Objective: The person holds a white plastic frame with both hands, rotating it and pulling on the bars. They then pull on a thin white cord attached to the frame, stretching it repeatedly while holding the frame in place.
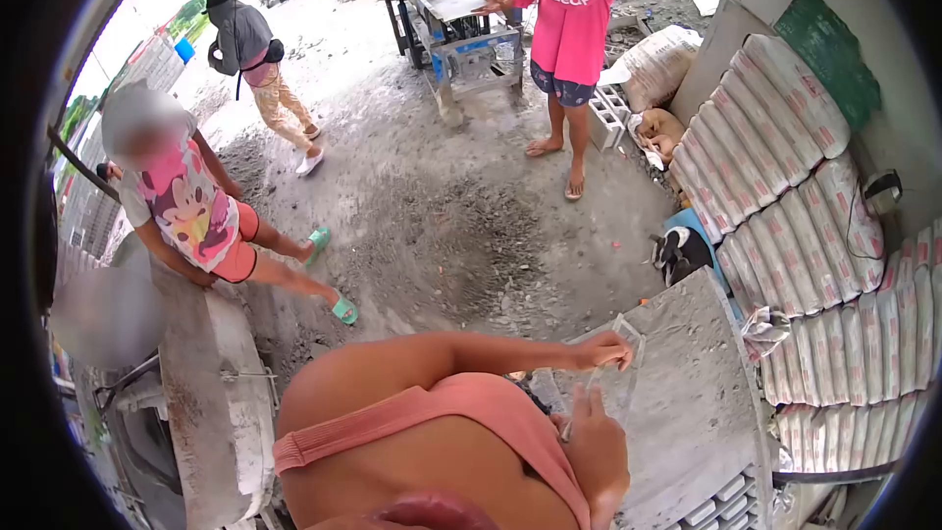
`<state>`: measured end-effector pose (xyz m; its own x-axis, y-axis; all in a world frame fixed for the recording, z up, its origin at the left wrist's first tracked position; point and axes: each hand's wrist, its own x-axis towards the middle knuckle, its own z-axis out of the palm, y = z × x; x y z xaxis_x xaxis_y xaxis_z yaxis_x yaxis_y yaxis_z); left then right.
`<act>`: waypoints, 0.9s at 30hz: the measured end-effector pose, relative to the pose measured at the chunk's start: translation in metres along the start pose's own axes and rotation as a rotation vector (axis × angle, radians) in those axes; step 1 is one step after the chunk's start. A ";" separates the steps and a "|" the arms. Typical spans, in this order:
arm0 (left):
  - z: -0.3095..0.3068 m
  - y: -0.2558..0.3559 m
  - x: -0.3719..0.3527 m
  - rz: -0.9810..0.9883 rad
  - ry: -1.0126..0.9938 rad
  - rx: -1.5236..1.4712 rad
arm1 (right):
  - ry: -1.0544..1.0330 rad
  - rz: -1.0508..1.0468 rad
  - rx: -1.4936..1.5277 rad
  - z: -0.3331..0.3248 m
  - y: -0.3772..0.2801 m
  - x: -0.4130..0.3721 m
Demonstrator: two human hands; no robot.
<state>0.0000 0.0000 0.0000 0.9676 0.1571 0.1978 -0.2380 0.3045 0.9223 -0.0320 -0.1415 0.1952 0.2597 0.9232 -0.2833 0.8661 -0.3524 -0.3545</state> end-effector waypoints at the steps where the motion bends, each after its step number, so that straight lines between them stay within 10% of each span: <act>1: 0.000 0.005 -0.001 -0.025 -0.002 0.015 | 0.003 0.004 0.001 0.000 -0.003 -0.001; 27: -0.007 -0.005 0.004 0.036 0.032 0.050 | 0.023 0.026 -0.029 0.022 0.011 0.011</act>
<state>0.0048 0.0062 -0.0060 0.9552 0.1969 0.2212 -0.2671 0.2504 0.9306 -0.0292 -0.1385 0.1682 0.2915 0.9174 -0.2711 0.8709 -0.3717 -0.3216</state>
